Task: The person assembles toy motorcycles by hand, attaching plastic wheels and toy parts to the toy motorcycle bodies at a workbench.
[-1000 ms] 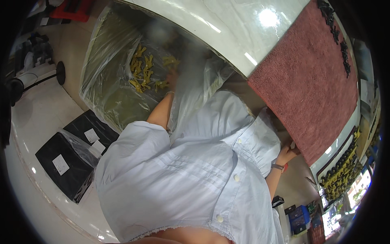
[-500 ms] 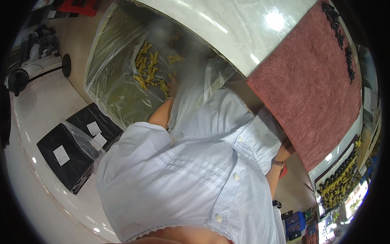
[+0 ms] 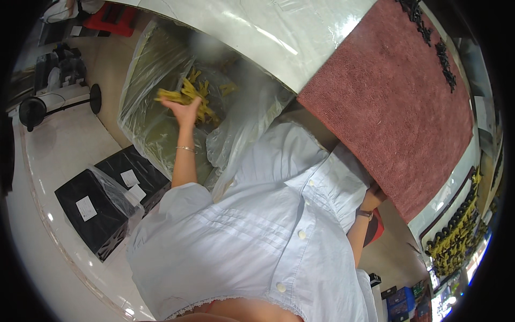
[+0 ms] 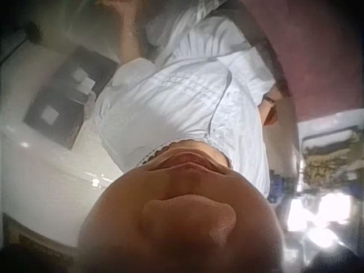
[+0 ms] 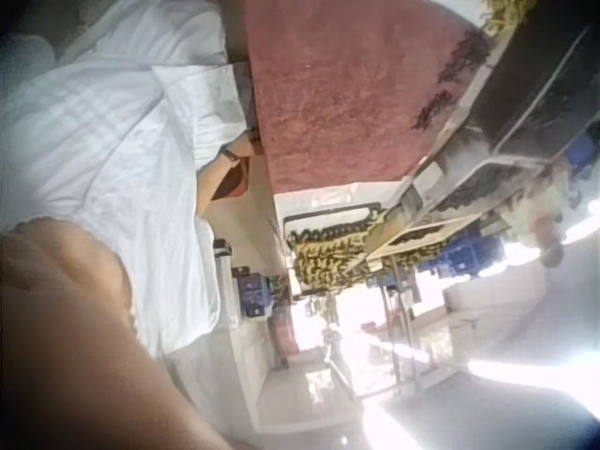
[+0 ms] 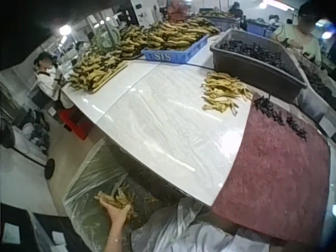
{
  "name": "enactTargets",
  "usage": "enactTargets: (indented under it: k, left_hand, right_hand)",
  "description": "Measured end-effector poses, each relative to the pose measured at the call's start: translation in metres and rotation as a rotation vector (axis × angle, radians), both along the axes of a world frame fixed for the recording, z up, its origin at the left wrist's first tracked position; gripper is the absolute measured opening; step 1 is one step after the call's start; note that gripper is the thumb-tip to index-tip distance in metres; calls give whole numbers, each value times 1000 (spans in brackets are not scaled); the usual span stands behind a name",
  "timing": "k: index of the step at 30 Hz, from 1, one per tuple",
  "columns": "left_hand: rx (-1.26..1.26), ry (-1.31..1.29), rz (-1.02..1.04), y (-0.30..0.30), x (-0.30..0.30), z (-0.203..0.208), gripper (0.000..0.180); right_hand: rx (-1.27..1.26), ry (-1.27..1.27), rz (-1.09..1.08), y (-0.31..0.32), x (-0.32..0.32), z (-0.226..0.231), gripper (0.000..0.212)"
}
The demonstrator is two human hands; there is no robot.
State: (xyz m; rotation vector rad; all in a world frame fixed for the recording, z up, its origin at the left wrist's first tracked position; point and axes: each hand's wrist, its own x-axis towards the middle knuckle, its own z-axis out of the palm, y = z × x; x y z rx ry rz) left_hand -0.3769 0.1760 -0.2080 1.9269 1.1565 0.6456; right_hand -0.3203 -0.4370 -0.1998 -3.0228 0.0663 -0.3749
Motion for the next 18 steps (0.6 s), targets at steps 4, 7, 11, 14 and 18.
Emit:
enactTargets:
  k: [4, 7, 11, 14, 18]
  left_hand:
    - [359, -492, -379, -40, 69, 162, 106]
    - [598, -398, -884, -99, 122, 250, 102]
    - [556, -211, -1488, -174, 203, 281, 72]
    - [603, 146, -1807, -226, 246, 261, 76]
    - [647, 453, -1861, -231, 275, 255, 89]
  right_hand:
    - [42, -51, 20, -1, 1, -5, 46]
    - [-49, -87, 89, -18, -4, -18, 45]
    - [292, -19, -23, 1, 1, -12, 44]
    - [405, -37, -52, 14, 0, -5, 43]
    - [652, -77, -119, 17, -7, -6, 40]
